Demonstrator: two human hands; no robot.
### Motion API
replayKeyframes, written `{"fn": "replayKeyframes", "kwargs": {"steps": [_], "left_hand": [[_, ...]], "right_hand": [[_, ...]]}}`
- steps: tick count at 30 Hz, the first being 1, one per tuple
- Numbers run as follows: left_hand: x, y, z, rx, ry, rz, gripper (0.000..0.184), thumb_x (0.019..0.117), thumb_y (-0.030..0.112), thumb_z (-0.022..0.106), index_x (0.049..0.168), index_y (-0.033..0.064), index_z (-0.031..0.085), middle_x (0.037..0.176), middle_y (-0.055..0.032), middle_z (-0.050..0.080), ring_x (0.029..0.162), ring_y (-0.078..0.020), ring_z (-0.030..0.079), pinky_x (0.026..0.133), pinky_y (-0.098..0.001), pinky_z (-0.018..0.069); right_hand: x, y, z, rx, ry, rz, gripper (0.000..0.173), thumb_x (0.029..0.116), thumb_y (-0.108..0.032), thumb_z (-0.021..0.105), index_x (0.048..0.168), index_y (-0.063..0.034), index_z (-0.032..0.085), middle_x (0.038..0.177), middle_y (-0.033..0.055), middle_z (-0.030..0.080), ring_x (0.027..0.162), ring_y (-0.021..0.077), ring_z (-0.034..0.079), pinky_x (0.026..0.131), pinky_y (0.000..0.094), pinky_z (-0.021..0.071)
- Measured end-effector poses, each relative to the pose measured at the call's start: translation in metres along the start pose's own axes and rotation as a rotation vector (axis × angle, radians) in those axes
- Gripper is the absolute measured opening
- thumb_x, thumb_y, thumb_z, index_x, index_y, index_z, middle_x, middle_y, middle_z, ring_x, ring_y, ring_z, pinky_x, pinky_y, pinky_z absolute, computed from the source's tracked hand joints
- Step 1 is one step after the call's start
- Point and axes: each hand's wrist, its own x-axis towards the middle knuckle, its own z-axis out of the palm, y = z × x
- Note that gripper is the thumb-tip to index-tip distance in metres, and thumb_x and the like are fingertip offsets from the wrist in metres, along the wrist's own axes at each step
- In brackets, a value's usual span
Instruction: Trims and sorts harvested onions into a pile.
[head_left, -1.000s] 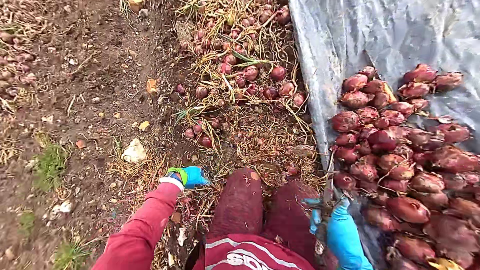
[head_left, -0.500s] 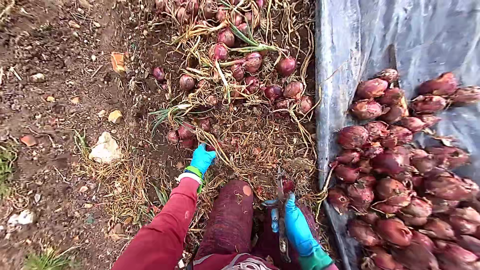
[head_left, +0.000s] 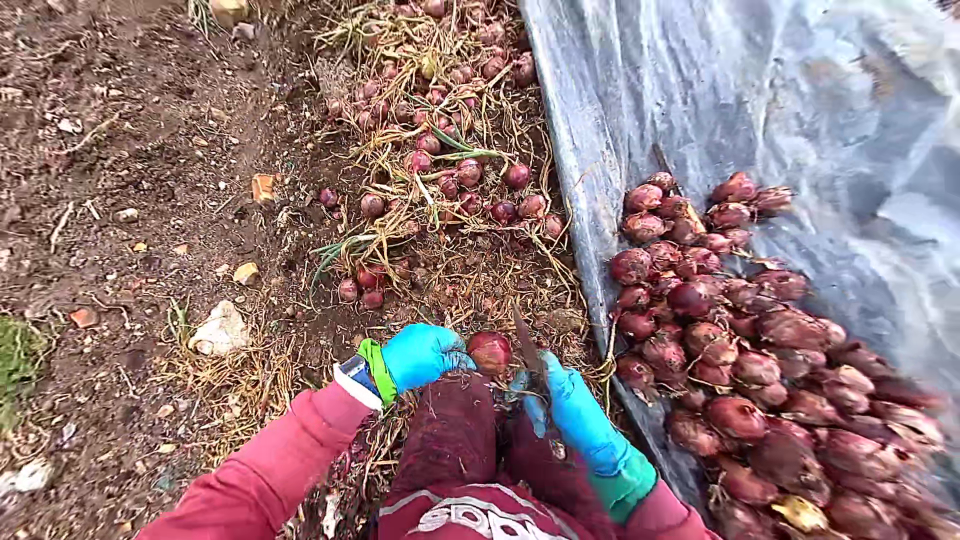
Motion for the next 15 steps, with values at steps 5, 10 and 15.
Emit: {"fn": "replayKeyframes", "kwargs": {"steps": [5,10,15], "left_hand": [[-0.012,0.090,0.043,0.192,0.013,0.073,0.036,0.1031,0.046,0.060,0.106,0.0147,0.076,0.097,-0.0055,0.075,0.094,-0.0229,0.072,0.087,-0.0542,0.0572],[0.006,0.165,0.075,0.451,-0.273,0.229,0.031,0.1072,0.040,0.052,0.112,0.0170,0.073,0.103,-0.0083,0.074,0.100,-0.0305,0.071,0.082,-0.0631,0.0558],[0.094,0.021,0.020,0.359,-0.014,-0.162,0.041,0.1079,0.046,0.047,0.121,0.0162,0.073,0.114,-0.0135,0.074,0.112,-0.0341,0.069,0.094,-0.0644,0.0533]], "right_hand": [[-0.068,0.021,-0.017,-0.174,0.045,0.090,0.090,0.0921,-0.085,0.019,0.104,-0.0093,0.067,0.062,0.0059,0.060,0.047,0.0199,0.059,0.044,0.0372,0.0545],[-0.130,0.030,-0.031,-0.038,0.337,-0.223,0.085,0.0881,-0.088,0.029,0.098,-0.0128,0.067,0.059,0.0038,0.060,0.043,0.0177,0.057,0.039,0.0358,0.0525],[-0.129,-0.067,0.015,0.349,1.013,-0.029,0.056,0.1099,-0.038,-0.004,0.092,-0.0100,0.040,0.043,-0.0030,0.039,0.033,0.0126,0.046,0.036,0.0275,0.0475]]}}
